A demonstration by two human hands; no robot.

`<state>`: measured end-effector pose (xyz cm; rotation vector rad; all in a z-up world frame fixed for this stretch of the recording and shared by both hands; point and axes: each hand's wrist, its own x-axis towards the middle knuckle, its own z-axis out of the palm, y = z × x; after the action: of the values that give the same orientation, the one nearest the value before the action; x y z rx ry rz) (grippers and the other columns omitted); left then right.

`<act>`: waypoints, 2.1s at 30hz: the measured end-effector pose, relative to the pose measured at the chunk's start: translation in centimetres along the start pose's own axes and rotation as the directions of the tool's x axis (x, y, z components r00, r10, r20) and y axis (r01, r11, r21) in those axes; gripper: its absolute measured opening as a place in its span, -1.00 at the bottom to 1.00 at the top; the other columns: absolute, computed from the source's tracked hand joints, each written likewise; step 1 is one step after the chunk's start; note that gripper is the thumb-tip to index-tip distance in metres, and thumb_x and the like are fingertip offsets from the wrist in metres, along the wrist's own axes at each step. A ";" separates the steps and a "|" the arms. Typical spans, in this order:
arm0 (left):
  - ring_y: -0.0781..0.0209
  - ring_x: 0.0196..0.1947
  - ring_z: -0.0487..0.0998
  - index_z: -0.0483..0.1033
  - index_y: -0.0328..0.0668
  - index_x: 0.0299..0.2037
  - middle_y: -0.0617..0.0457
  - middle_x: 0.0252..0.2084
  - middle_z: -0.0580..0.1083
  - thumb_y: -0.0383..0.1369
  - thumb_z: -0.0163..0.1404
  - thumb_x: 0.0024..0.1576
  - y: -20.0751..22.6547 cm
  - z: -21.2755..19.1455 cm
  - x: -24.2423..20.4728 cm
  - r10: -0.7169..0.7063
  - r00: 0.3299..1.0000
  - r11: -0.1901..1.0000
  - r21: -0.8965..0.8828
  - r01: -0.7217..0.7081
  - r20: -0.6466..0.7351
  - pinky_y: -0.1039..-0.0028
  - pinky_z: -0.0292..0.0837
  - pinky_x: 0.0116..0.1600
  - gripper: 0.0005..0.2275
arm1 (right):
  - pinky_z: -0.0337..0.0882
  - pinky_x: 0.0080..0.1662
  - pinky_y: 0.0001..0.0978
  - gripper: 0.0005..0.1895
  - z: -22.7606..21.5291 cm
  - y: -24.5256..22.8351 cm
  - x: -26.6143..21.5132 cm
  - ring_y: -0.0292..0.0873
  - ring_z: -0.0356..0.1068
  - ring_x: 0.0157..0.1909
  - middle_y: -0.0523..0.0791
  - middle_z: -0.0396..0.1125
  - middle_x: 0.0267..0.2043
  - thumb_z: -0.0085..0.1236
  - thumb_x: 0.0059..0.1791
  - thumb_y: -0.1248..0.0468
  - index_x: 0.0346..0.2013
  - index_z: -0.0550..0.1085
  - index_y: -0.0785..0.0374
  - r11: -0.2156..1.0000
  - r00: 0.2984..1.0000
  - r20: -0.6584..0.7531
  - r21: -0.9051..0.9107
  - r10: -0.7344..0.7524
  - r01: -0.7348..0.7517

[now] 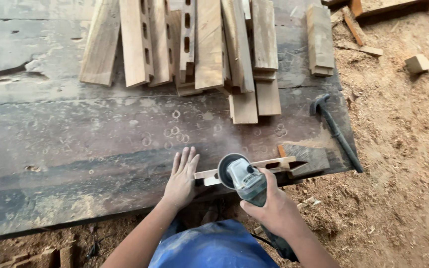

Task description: The person uses a handheld electric sander to smooth the surfaces and edges of rectangular wooden pieces with elongated cutouts. They hold each piece with one hand and guide the sander with the other, flipping the wood to treat multiple sides. Finished pieces are stacked on the workbench.

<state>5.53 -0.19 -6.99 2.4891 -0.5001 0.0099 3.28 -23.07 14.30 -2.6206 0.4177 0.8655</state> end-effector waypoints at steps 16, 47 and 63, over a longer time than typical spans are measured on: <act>-0.08 0.55 -0.16 0.08 -0.36 0.37 -0.18 0.52 0.00 -0.27 0.21 -0.12 0.4 -0.6 0.4 -0.042 0.998 0.998 -0.037 0.044 0.045 0.08 -0.32 0.54 -0.18 | 0.41 0.19 -0.04 0.08 -3.2 8.6 0.7 0.15 0.43 0.21 0.10 0.36 0.21 0.35 -0.25 -0.10 0.42 -0.04 -0.03 0.965 0.967 -0.147 0.194 0.206 -0.176; -0.12 0.55 -0.14 0.10 -0.36 0.36 -0.25 0.51 0.01 -0.29 0.22 -0.12 0.2 -0.3 0.6 -0.036 0.997 0.999 -0.037 0.038 0.063 0.05 -0.32 0.54 -0.18 | 0.44 0.13 0.04 0.07 0.2 2.0 -0.3 0.26 0.43 0.14 0.18 0.35 0.15 0.31 -0.19 -0.11 0.41 -0.12 0.01 0.989 0.997 -0.059 0.141 0.046 -0.037; -0.12 0.60 -0.11 0.13 -0.35 0.40 -0.24 0.55 0.03 -0.22 0.04 0.09 -0.6 0.8 0.2 0.058 0.998 0.978 0.202 -0.061 0.020 0.07 -0.33 0.60 -0.33 | 0.50 0.08 -0.02 0.07 1.1 -2.6 -1.8 0.20 0.49 0.07 0.12 0.35 0.17 0.29 -0.16 -0.12 0.42 -0.16 0.05 0.989 0.990 0.037 0.048 -0.138 0.137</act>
<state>5.86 -0.33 -7.95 2.6731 -0.6064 0.0699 2.33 -20.00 15.22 -2.5512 0.2399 0.8514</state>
